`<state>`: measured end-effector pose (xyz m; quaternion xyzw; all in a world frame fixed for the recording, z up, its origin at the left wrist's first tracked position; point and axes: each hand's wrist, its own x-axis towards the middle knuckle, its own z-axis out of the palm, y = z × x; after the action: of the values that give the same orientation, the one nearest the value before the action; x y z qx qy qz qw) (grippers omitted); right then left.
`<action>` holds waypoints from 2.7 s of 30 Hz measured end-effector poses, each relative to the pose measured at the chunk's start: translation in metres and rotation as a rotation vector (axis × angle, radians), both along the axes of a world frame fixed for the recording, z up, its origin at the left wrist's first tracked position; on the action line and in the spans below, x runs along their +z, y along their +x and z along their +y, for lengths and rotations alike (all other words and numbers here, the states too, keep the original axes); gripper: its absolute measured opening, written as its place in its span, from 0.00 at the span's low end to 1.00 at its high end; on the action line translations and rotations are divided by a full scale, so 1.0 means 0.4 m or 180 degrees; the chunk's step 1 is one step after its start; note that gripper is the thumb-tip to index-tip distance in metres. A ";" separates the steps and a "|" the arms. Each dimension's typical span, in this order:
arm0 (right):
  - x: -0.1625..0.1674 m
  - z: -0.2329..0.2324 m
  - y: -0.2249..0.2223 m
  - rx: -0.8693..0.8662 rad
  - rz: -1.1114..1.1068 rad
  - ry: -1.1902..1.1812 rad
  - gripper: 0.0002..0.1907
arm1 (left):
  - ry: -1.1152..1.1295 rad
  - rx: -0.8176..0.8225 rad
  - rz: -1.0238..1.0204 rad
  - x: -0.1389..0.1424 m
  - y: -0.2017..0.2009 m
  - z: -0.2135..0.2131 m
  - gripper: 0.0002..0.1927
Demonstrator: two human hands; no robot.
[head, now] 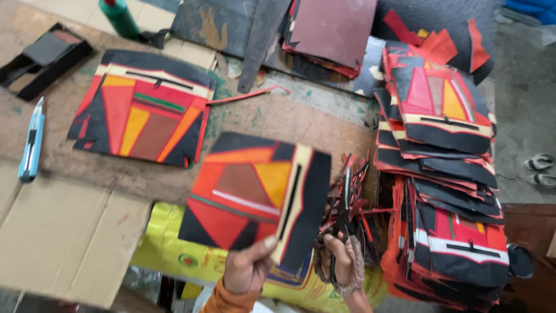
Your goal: The person uses shears to trim excess material from the edges of a colorful leather pouch with a zipper. They rotate the pouch to access different sides and continue trimming along the perimeter, then place the finished piece on a stack of similar pouches.
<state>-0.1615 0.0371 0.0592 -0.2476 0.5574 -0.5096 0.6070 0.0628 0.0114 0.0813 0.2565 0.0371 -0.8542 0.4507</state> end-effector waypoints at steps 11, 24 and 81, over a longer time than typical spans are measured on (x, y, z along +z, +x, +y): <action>-0.021 0.034 0.053 0.0111 -0.0467 0.0966 0.19 | -0.3436 -0.0411 -0.3941 0.118 0.153 -0.211 0.22; 0.001 0.103 0.074 0.0032 -0.0164 0.0841 0.19 | -0.3818 -0.2440 -0.5435 0.097 0.214 -0.525 0.28; 0.087 0.057 0.155 0.0962 0.1762 0.0000 0.17 | -0.1261 0.0625 -0.1031 0.050 -0.047 -0.198 0.20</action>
<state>-0.0995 0.0597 0.0941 -0.4569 0.6583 -0.3269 0.5011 0.0439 -0.0677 0.1013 0.2918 -0.1786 -0.7449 0.5728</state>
